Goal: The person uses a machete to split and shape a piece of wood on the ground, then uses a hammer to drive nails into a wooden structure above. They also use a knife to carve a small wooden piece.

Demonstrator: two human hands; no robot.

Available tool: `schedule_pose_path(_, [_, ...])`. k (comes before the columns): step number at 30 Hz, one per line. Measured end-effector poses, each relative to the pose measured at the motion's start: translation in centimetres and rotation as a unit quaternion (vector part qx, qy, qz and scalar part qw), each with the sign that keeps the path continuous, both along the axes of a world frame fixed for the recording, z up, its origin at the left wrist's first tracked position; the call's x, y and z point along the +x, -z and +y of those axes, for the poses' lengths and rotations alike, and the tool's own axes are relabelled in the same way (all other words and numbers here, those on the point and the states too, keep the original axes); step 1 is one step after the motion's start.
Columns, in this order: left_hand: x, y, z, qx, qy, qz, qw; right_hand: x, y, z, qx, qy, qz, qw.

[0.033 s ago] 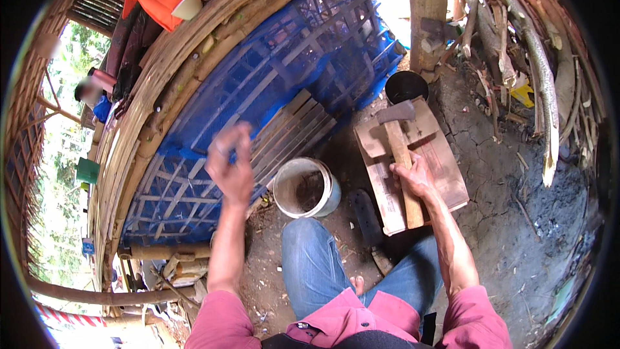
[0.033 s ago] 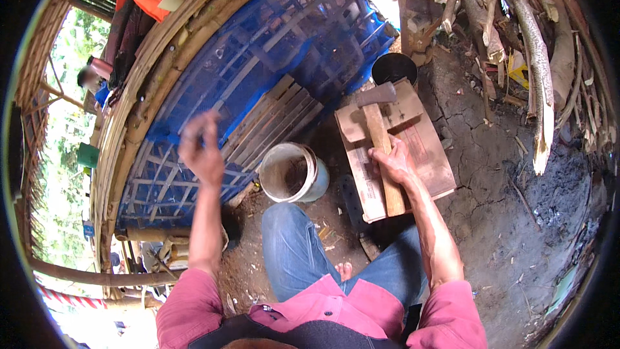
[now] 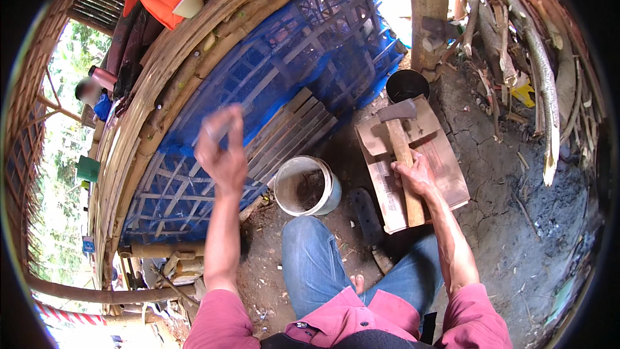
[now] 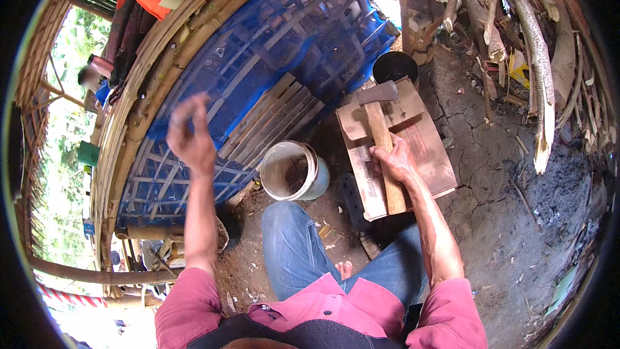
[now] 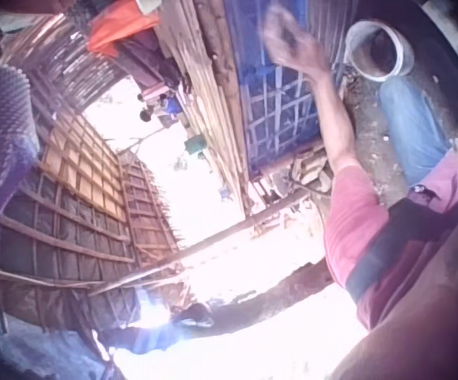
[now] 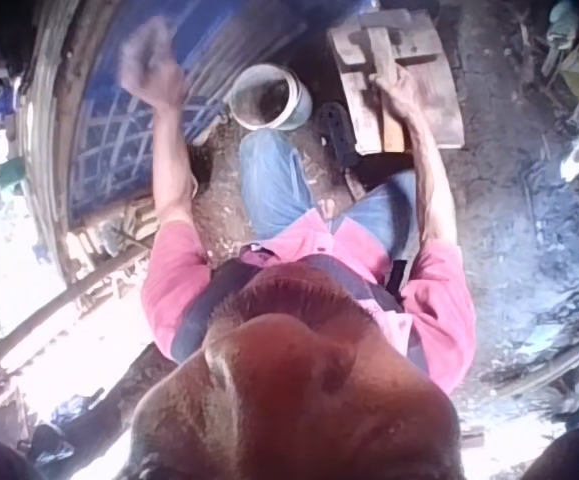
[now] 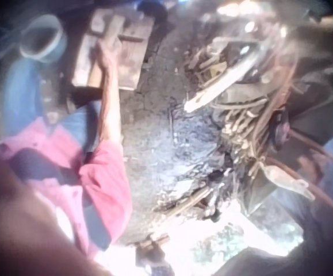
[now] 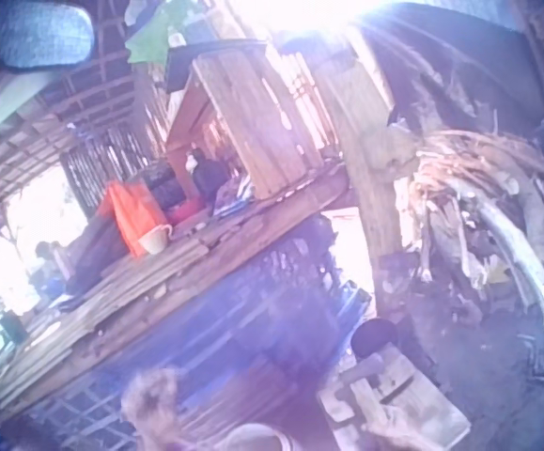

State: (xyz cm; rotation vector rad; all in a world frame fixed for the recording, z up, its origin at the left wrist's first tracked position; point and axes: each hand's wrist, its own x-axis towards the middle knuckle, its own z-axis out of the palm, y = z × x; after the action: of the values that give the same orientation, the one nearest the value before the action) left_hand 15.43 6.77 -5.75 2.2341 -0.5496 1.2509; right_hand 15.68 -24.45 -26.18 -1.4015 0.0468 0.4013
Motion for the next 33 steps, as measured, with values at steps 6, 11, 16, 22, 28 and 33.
schedule_pose_path(6, [8.5,-11.0,-1.9,0.178,-0.069,-0.138,0.972,0.4,-0.1,0.7,-0.03,-0.007,-0.008,0.999])
schedule_pose_path(11, [11.8,-11.5,-1.0,0.18,-0.092,-0.064,0.977,0.4,0.2,0.6,-0.042,-0.002,-0.002,0.999])
schedule_pose_path(16, [12.1,-11.1,-0.6,0.132,-0.031,-0.028,0.99,0.6,0.3,0.6,-0.017,-0.009,0.008,1.0])
schedule_pose_path(22, [7.3,-11.7,-1.2,-0.166,0.092,-0.037,0.981,0.7,0.5,0.7,-0.013,-0.014,0.016,1.0])
schedule_pose_path(28, [3.5,-9.2,-2.1,-0.401,0.216,0.196,0.868,0.6,0.3,0.6,0.01,0.001,0.012,1.0])
schedule_pose_path(33, [4.5,-8.6,-0.4,-0.276,0.136,0.194,0.931,0.7,0.8,0.5,0.002,-0.004,0.0,1.0])
